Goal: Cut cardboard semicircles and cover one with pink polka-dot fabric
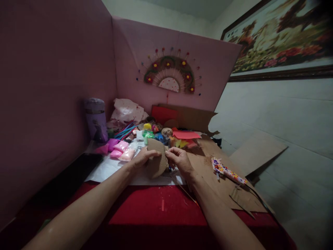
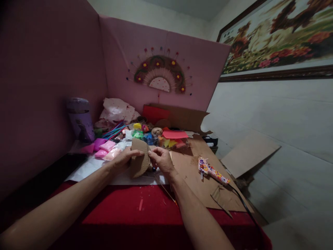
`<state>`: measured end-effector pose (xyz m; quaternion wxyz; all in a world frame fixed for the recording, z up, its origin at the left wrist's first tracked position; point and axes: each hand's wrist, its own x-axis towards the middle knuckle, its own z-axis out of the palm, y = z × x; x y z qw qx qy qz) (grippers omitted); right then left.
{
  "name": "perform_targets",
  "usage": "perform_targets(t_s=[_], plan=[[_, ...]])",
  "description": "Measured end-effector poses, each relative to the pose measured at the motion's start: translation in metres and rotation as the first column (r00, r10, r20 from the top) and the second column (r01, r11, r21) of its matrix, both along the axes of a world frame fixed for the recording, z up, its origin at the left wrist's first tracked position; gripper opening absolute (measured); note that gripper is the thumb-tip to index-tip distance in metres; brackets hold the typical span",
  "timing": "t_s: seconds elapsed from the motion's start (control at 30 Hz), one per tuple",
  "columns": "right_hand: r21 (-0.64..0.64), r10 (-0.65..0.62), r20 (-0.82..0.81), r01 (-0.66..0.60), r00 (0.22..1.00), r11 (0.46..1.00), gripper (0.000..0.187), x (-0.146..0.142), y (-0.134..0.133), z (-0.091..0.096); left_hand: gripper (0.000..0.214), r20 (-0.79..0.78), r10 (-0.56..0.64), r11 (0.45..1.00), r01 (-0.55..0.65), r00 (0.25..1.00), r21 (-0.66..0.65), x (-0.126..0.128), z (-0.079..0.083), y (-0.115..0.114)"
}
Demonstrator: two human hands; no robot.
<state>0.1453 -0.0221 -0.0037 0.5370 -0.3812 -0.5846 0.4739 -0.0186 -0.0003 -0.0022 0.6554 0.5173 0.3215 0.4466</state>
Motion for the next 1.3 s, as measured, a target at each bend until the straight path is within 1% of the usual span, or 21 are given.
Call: perform_targets(t_s=[0.17, 0.33, 0.5, 0.57, 0.63, 0.7, 0.73, 0.77, 0.8, 0.83, 0.87, 0.9, 0.93, 0.97, 1.0, 1.03, 1.2, 1.3], plan=[[0.003, -0.005, -0.007, 0.005, 1.000, 1.000, 0.025, 0.001, 0.002, -0.002, 0.028, -0.003, -0.005, 1.000, 0.005, 1.000, -0.007, 0.000, 0.000, -0.001], [-0.012, 0.024, -0.017, -0.024, 1.000, 1.000, 0.036, 0.001, 0.005, -0.005, 0.027, 0.031, -0.039, 0.999, 0.039, 0.999, -0.010, 0.000, -0.001, 0.002], [-0.018, 0.010, 0.013, -0.010, 1.000, 1.000, 0.029, 0.000, 0.003, -0.004, 0.028, 0.035, 0.033, 0.999, -0.032, 0.999, -0.032, 0.001, -0.002, 0.002], [-0.014, -0.009, 0.029, 0.009, 1.000, 1.000, 0.029, 0.000, 0.003, -0.004, 0.029, 0.040, 0.037, 0.998, -0.035, 0.999, -0.049, 0.002, -0.002, 0.001], [-0.013, -0.050, 0.035, 0.050, 0.998, 0.999, 0.031, 0.000, 0.004, -0.004, 0.031, 0.071, 0.049, 0.997, -0.044, 0.996, -0.064, 0.002, 0.000, 0.000], [-0.012, -0.123, 0.035, 0.124, 0.992, 0.992, 0.034, 0.001, 0.006, -0.005, 0.033, 0.130, 0.123, 0.990, -0.113, 0.984, -0.079, 0.002, 0.003, 0.003], [-0.010, -0.173, 0.035, 0.173, 0.984, 0.985, 0.035, 0.002, 0.007, -0.005, 0.034, 0.161, 0.196, 0.979, -0.184, 0.967, -0.085, 0.000, 0.004, 0.006], [-0.005, -0.227, 0.037, 0.228, 0.973, 0.974, 0.035, 0.003, 0.009, -0.005, 0.035, 0.189, 0.295, 0.955, -0.282, 0.937, -0.093, -0.002, 0.006, 0.009], [0.002, -0.283, 0.044, 0.283, 0.958, 0.959, 0.035, 0.004, 0.010, -0.006, 0.035, 0.208, 0.399, 0.917, -0.386, 0.893, -0.100, -0.004, 0.007, 0.014], [0.011, -0.337, 0.057, 0.337, 0.940, 0.941, 0.034, 0.005, 0.011, -0.006, 0.034, 0.218, 0.504, 0.864, -0.492, 0.836, -0.110, -0.007, 0.008, 0.019], [0.023, -0.387, 0.076, 0.386, 0.919, 0.922, 0.033, 0.006, 0.011, -0.007, 0.034, 0.217, 0.584, 0.811, -0.572, 0.782, -0.120, -0.010, 0.009, 0.024], [0.036, -0.428, 0.102, 0.427, 0.898, 0.904, 0.031, 0.007, 0.012, -0.009, 0.033, 0.209, 0.645, 0.763, -0.633, 0.735, -0.132, -0.012, 0.009, 0.029], [0.052, -0.459, 0.134, 0.456, 0.878, 0.888, 0.029, 0.007, 0.012, -0.010, 0.032, 0.193, 0.685, 0.728, -0.670, 0.703, -0.144, -0.015, 0.009, 0.032], [0.069, -0.480, 0.168, 0.475, 0.861, 0.877, 0.027, 0.008, 0.012, -0.011, 0.031, 0.170, 0.698, 0.716, -0.681, 0.695, -0.153, -0.016, 0.009, 0.035], [0.086, -0.492, 0.202, 0.485, 0.847, 0.870, 0.024, 0.008, 0.012, -0.013, 0.030, 0.144, 0.700, 0.714, -0.682, 0.700, -0.160, -0.017, 0.009, 0.036], [0.101, -0.498, 0.233, 0.489, 0.835, 0.867, 0.021, 0.007, 0.012, -0.014, 0.030, 0.113, 0.689, 0.723, -0.671, 0.716, -0.165, -0.017, 0.008, 0.036], [0.136, -0.500, 0.318, 0.483, 0.805, 0.865, 0.011, 0.007, 0.013, -0.021, 0.029, -0.080, 0.537, 0.820, -0.542, 0.840, -0.184, -0.012, 0.004, 0.023], [0.122, -0.479, 0.307, 0.465, 0.822, 0.877, 0.010, 0.006, 0.015, -0.025, 0.027, -0.142, 0.441, 0.867, -0.461, 0.886, -0.187, -0.009, 0.000, 0.016]])
